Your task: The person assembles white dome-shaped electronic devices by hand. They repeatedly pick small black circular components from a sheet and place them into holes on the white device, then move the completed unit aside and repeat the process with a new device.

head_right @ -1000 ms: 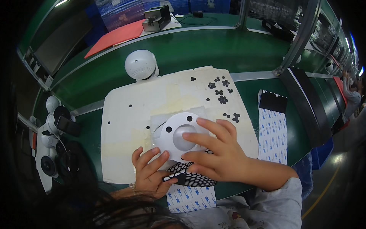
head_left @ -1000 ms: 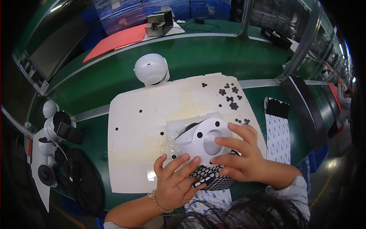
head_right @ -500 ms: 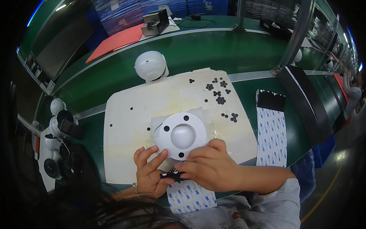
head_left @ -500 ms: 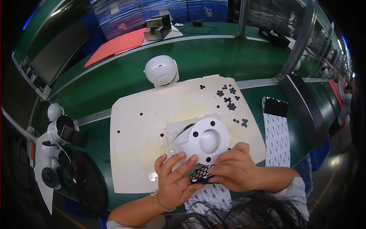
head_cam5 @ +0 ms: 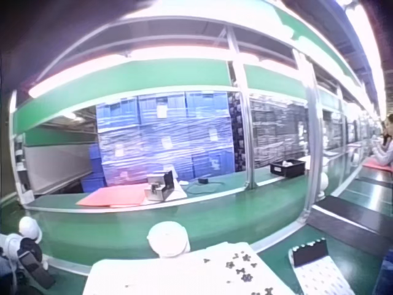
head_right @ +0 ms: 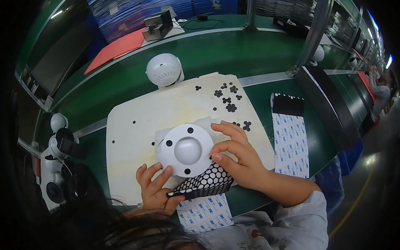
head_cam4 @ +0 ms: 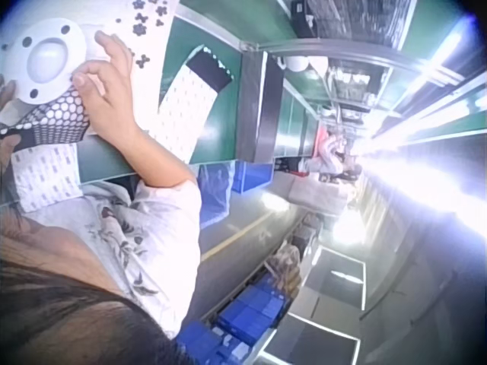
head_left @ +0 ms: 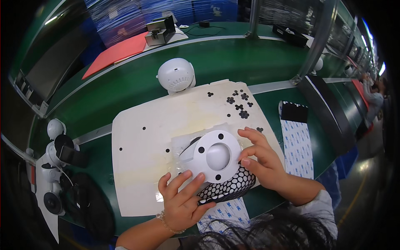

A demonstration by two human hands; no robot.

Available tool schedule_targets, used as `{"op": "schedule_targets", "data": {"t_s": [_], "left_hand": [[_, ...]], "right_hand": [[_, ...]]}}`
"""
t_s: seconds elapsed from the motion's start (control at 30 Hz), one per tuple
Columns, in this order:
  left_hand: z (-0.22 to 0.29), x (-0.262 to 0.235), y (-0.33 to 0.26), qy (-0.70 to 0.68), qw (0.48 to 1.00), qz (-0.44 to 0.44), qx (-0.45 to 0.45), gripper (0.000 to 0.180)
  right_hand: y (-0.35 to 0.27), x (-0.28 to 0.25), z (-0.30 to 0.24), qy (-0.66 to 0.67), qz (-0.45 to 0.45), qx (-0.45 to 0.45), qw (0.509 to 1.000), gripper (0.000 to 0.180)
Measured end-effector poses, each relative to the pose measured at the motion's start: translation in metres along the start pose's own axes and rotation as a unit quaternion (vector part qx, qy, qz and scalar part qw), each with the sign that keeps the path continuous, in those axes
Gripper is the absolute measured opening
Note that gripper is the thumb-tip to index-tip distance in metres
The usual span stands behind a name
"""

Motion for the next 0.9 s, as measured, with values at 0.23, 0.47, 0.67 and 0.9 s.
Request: {"op": "schedule_targets", "data": {"t_s": [0.23, 0.47, 0.67, 0.9], "left_hand": [[-0.001, 0.001, -0.001, 0.005, 1.0, 0.0, 0.004, 0.035], [-0.001, 0.002, -0.001, 0.008, 1.0, -0.012, -0.003, 0.034], [-0.001, 0.002, -0.001, 0.013, 1.0, -0.012, -0.006, 0.034], [-0.001, 0.002, -0.001, 0.01, 1.0, -0.016, 0.003, 0.034]], "right_hand": [[0.003, 0.005, -0.006, -0.027, -0.018, -0.021, 0.999, 0.009], [-0.001, 0.002, -0.012, -0.122, 0.0, -0.072, 0.99, 0.012], [-0.013, -0.001, -0.031, -0.277, 0.023, -0.155, 0.948, 0.023], [-0.013, 0.036, 0.043, 0.348, -0.089, 0.322, 0.876, 0.034]]}}
Point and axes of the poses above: each hand's wrist, its own y-axis towards the middle knuckle, its own x-axis out of the palm, z = x × y, the point moved 9 cm from there along y, towards the middle knuckle, and after that the axes turned 1 degree about y, right-handed, at the moved point
